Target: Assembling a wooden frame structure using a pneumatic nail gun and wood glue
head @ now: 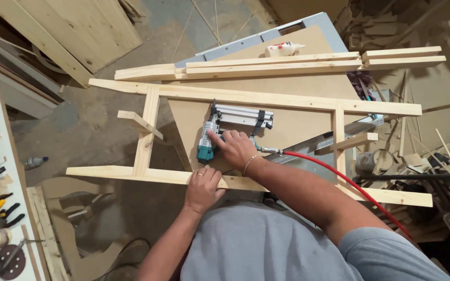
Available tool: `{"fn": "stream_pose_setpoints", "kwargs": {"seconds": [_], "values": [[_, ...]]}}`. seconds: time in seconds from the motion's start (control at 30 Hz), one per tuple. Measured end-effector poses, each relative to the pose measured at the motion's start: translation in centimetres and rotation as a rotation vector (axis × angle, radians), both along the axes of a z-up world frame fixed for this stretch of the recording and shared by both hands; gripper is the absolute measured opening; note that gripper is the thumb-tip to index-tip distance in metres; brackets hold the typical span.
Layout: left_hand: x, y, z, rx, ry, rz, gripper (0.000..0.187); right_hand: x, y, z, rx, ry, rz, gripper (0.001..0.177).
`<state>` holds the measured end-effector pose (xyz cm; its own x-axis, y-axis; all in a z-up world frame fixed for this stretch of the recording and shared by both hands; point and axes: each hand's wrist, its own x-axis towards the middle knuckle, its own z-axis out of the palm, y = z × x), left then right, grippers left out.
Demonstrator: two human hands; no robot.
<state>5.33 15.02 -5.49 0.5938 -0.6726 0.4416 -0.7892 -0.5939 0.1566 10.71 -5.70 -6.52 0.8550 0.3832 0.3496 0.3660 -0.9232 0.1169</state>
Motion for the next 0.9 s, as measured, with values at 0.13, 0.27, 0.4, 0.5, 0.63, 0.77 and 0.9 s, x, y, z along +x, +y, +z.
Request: {"fn": "stream_pose_setpoints", "kwargs": {"seconds": [0.13, 0.27, 0.4, 0.5, 0.63, 0.77, 0.9], "values": [[0.3, 0.1, -1.1, -0.016, -0.031, -0.008, 0.054, -0.9, -1.0, 1.2, 0.058, 0.158, -0.010, 0.091], [0.4, 0.3, -1.4, -0.021, -0.017, 0.001, 0.051, -1.7, -4.4, 4.2, 0.139, 0.186, -0.042, 0.085], [0.6, -0.1, 1.1, 0.034, 0.026, 0.024, 0.062, 0.5, -10.6, 11.0, 0.197, 0.303, -0.084, 0.069], [0.6, -0.5, 3.1, 0.042, 0.062, 0.053, 0.057, 4.4, -15.5, 16.1, 0.040, 0.532, -0.317, 0.059], [0.9, -0.8, 3.2, 0.038, 0.098, 0.083, 0.043, 11.6, -24.6, 13.7, -0.213, 0.588, -0.469, 0.065], [0.8, -1.0, 2.8, 0.076, 0.198, 0.102, 0.051, 15.9, -31.3, 10.6, -0.259, 0.586, -0.478, 0.090], [1.6, -1.0, 3.7, 0.047, 0.221, 0.102, 0.044, 18.6, -33.8, 8.8, -0.313, 0.762, -0.517, 0.069]]}}
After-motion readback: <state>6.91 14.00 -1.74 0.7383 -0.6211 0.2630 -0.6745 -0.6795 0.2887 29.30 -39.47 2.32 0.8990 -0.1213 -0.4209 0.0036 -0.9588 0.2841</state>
